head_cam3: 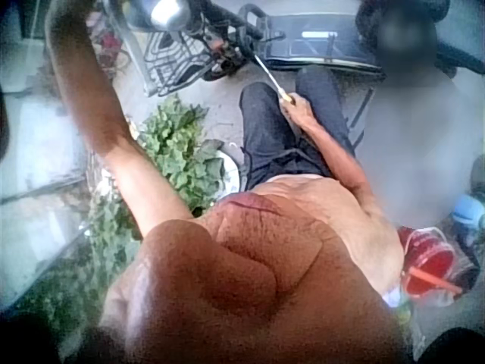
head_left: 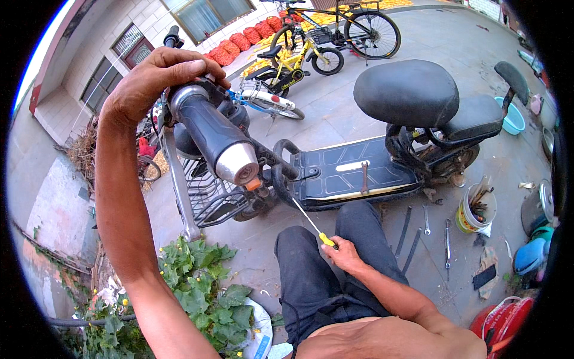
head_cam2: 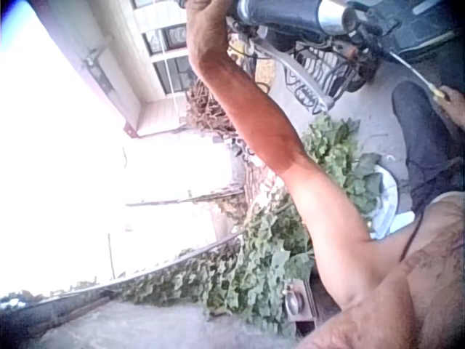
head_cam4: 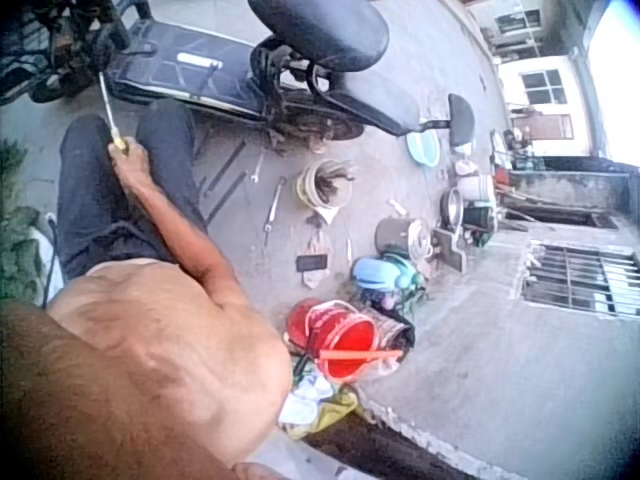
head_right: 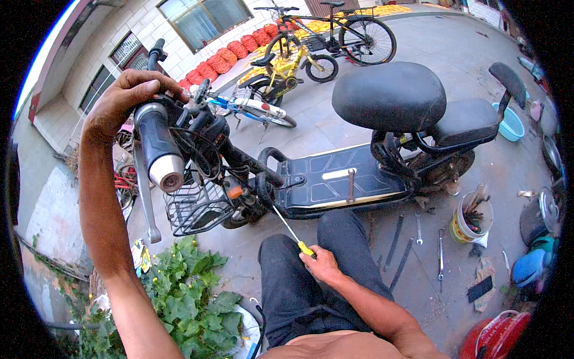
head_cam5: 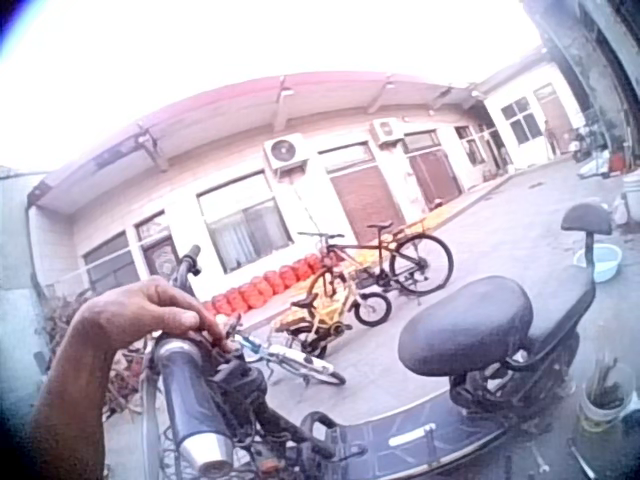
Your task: The person sits on the ground and uses a wrench to tighten bolts on the rear wheel hub of a black electric scooter. He then switches to a yellow screwdriver to adjust components near the front handlebars and headlight.
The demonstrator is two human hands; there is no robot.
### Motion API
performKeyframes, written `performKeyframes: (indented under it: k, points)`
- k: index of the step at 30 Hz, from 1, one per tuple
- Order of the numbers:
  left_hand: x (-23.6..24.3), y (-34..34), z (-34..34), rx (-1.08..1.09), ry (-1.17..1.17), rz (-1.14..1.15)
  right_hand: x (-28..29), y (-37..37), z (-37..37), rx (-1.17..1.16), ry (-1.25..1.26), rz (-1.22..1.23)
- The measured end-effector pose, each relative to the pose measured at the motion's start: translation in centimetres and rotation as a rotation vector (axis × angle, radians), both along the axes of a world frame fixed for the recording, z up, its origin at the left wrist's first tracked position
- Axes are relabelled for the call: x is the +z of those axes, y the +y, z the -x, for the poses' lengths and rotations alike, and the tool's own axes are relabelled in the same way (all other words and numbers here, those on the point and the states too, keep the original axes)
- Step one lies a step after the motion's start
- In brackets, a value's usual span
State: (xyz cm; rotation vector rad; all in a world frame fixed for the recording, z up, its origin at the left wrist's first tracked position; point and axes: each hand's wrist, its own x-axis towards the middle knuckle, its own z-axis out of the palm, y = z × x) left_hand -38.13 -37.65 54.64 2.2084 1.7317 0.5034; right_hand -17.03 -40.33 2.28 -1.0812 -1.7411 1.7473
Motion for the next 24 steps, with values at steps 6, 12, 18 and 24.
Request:
performKeyframes:
  k: [6, 12, 18, 24]
  points:
    - [0.3, -0.3, 0.2, -0.016, 0.014, 0.004, 0.1, -0.4, 0.2, 0.008, -0.017, -0.001]
    - [0.3, -0.4, -0.1, 0.006, -0.015, -0.034, 0.0, -0.4, 0.2, 0.009, -0.052, -0.065]
    - [-2.9, -0.4, -0.5, 0.107, -0.017, -0.357, -0.1, -0.2, -1.1, -0.018, -0.136, -0.161]
    - [-3.8, -0.6, 3.3, 0.029, 0.047, -0.587, 0.6, -1.1, -0.8, 0.033, -0.108, -0.215]
